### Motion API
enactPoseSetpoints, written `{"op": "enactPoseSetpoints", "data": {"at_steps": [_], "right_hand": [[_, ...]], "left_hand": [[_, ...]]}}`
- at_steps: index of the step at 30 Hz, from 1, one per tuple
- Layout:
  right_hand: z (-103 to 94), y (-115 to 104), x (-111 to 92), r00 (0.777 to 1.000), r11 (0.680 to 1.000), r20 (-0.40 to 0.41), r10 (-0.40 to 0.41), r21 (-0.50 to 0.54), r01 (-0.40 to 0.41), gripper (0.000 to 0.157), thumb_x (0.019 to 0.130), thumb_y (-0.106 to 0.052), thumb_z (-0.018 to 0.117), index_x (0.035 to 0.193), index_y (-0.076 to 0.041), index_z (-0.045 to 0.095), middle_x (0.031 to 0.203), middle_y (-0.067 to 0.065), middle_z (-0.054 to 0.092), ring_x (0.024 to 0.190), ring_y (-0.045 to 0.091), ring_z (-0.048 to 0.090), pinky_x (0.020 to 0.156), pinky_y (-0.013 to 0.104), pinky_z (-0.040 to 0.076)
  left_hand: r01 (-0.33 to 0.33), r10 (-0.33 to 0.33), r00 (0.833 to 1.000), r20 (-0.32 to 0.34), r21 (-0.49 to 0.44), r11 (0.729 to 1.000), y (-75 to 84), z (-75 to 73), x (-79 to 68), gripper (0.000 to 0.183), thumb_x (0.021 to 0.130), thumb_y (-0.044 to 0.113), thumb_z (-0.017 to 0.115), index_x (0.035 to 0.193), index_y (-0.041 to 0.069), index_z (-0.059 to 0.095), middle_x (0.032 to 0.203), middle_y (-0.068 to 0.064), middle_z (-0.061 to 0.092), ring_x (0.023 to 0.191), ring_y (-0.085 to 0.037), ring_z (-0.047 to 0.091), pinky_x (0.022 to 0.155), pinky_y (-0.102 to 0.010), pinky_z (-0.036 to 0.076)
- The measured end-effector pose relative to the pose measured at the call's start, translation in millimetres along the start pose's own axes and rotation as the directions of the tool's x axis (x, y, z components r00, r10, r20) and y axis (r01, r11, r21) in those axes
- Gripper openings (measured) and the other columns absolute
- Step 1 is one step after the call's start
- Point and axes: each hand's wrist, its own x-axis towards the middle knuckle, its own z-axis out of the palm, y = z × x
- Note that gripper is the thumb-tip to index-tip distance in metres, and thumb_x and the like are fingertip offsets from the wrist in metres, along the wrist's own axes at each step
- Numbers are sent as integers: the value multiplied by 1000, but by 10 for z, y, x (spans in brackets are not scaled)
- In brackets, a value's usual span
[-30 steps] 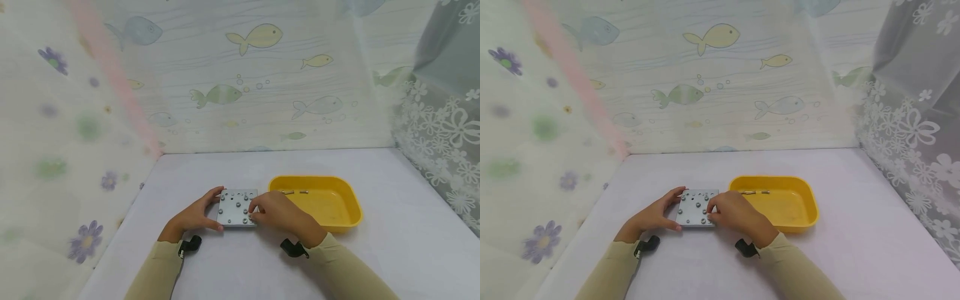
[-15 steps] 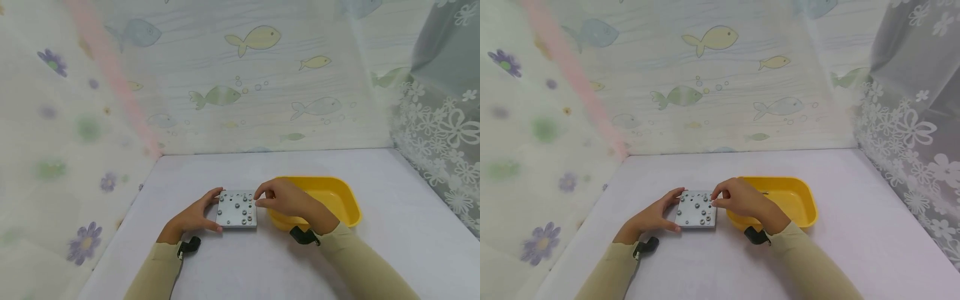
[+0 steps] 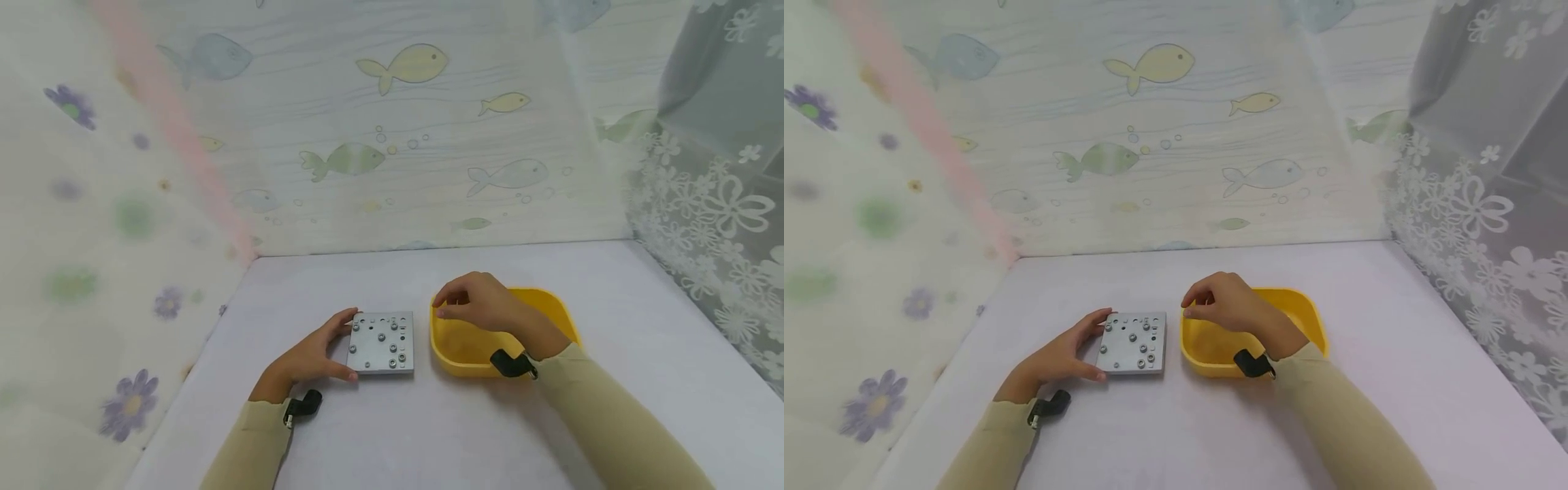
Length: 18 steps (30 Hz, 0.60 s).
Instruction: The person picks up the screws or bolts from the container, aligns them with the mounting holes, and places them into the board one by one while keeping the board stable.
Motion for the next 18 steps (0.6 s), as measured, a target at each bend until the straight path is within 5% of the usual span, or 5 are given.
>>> {"op": "enactPoseSetpoints", "data": {"at_steps": [18], "right_hand": [[-139, 425, -13, 993, 993, 27, 118, -15, -117, 22, 94, -27, 78, 113, -18, 81, 94, -4, 73, 84, 17, 61, 76, 33, 53]], "left_hand": [[-19, 20, 1000, 17, -36, 999, 33, 5, -17, 130, 60, 37, 101, 164, 32, 24, 156, 0, 51, 157, -28, 25, 125, -66, 5]]}}
